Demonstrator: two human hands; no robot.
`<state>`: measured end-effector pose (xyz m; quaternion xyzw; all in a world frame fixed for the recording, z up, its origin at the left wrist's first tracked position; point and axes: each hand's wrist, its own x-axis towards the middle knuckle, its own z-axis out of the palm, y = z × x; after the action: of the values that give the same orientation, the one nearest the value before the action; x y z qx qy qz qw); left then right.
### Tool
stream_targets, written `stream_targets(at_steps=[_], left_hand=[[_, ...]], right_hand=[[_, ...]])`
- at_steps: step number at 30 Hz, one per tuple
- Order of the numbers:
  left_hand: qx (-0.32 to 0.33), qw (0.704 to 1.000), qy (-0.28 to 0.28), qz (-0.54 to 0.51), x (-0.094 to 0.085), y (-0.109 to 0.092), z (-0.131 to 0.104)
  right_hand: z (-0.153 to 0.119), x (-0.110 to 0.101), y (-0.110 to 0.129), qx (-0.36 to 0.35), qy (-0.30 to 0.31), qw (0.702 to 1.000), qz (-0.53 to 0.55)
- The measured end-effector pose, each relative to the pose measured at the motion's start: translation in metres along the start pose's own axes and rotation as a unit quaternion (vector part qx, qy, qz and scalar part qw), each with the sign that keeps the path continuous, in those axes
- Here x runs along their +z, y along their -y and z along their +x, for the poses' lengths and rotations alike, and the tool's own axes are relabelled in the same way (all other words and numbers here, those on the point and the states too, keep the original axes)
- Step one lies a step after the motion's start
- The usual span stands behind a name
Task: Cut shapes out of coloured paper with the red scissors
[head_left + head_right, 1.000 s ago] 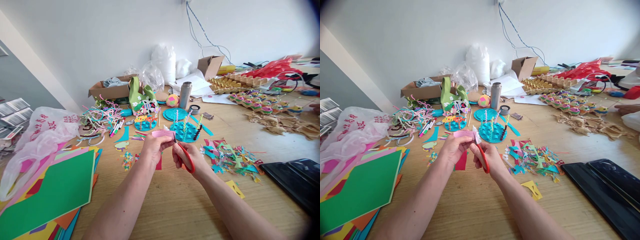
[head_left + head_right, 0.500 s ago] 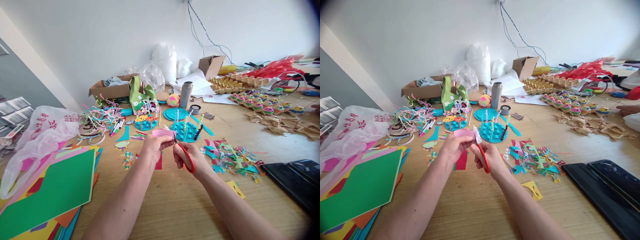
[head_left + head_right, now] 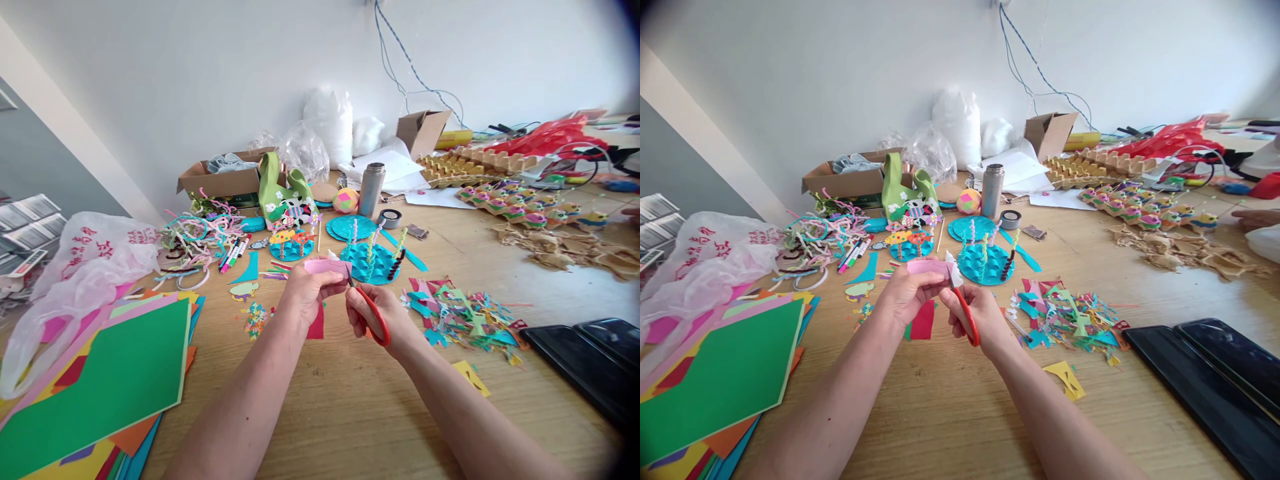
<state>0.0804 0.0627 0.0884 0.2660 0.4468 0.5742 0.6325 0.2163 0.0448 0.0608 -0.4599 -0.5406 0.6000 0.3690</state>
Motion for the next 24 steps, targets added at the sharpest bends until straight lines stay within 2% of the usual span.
stream_targets(at_steps=[10, 24], left_hand=[[0.018, 0.999, -0.003, 0.042, -0.0023, -0.0041, -0.0005], [0.017, 0.999, 0.014, 0.045, -0.0054, -0.0035, 0.0012]], right_hand=[[0.0003, -0.0005, -0.0017, 0.002, 0.009, 1.000, -0.007], [0.0005, -0.0017, -0.0023, -0.003, 0.018, 1.000, -0.012]])
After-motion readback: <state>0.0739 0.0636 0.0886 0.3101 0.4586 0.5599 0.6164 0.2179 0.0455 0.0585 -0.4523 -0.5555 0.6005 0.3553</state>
